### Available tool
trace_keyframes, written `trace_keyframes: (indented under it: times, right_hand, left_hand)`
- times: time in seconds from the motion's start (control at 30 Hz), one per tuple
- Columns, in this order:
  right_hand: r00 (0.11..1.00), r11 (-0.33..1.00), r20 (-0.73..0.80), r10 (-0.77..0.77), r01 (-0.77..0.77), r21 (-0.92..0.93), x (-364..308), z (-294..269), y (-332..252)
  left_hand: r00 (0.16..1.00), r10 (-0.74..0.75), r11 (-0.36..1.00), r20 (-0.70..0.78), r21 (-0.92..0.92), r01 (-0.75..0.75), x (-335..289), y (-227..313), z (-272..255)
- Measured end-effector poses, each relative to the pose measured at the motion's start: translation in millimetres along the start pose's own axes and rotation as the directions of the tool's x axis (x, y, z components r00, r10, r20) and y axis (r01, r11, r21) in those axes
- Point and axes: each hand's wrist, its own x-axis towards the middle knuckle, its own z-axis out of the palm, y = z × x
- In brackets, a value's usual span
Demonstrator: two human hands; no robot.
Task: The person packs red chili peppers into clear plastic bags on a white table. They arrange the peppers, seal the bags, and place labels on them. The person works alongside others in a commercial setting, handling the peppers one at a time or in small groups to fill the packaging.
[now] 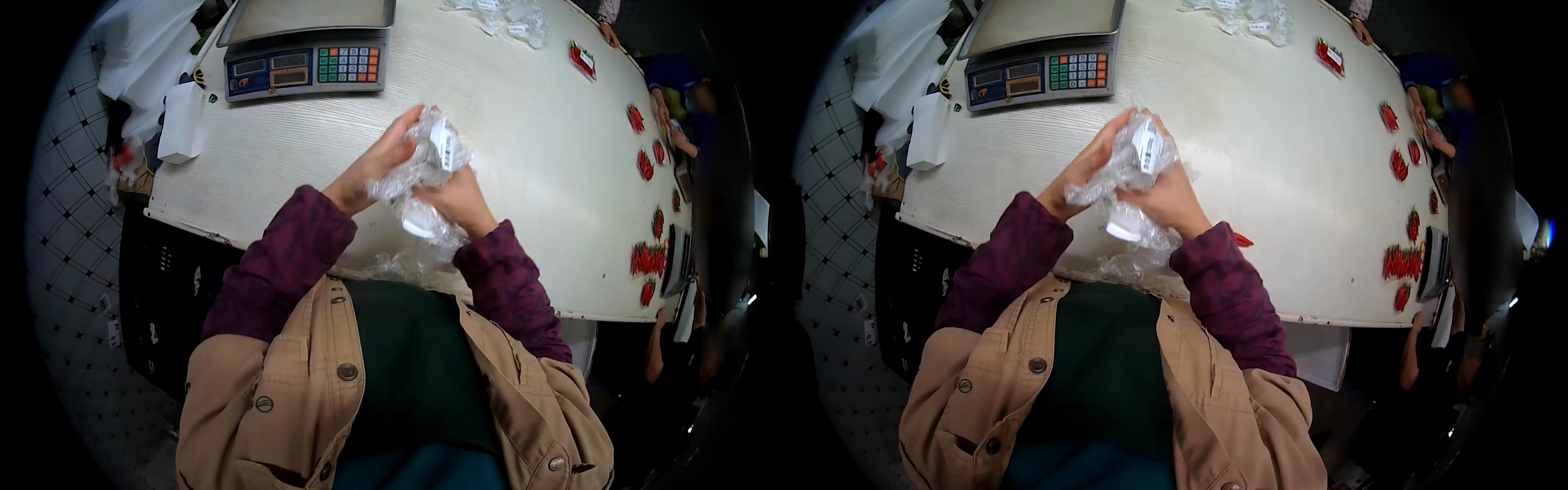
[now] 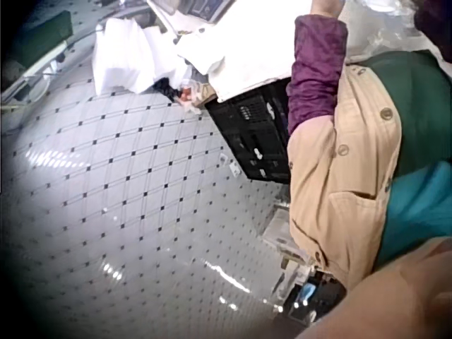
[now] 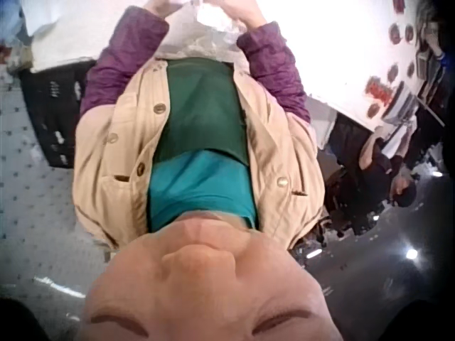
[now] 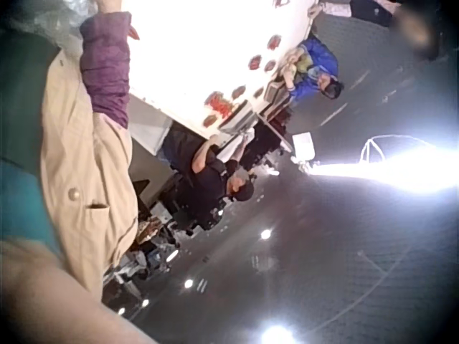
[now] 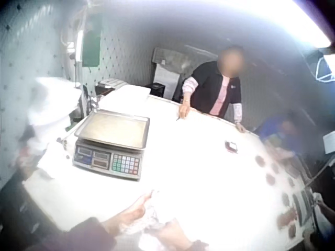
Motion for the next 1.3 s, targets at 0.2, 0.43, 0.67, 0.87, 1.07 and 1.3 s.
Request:
trace_keyframes:
  times: [0.2, 0.43, 0.67, 0.87, 1.07, 1.3]
  right_hand:
    - [0.944, 0.939, -0.33, -0.024, 0.134, 0.315, -7, -68, -44]
    - [0.617, 0.96, -0.74, -0.268, 0.238, -0.148, -109, -187, -12]
    - [0.343, 0.78, -0.927, 0.153, 0.534, 0.327, -232, -274, 49]
    - [0.21, 0.736, -0.975, 0.065, 0.65, 0.189, -338, -261, 102]
    - [-0.024, 0.628, -0.872, 0.488, 0.704, 0.332, -371, -197, 23]
    - [-0.214, 0.685, -0.863, 0.458, 0.703, 0.189, -399, -66, -1]
  left_hand:
    - [0.977, 0.21, 0.96, 0.022, -0.192, -0.202, 49, 40, 50]
    - [0.996, 0.084, 0.621, 0.002, 0.782, -0.054, -3, -54, 51]
    - [0.909, 0.049, 0.134, 0.414, 0.899, -0.416, -9, -143, 134]
    - [0.874, 0.138, 0.299, 0.466, 0.822, -0.486, 29, -163, 201]
    - [0.407, 0.232, 0.47, 0.883, 0.265, -0.842, 43, -165, 366]
    - [0.105, 0.169, 0.657, 0.98, -0.032, -0.753, -31, -217, 367]
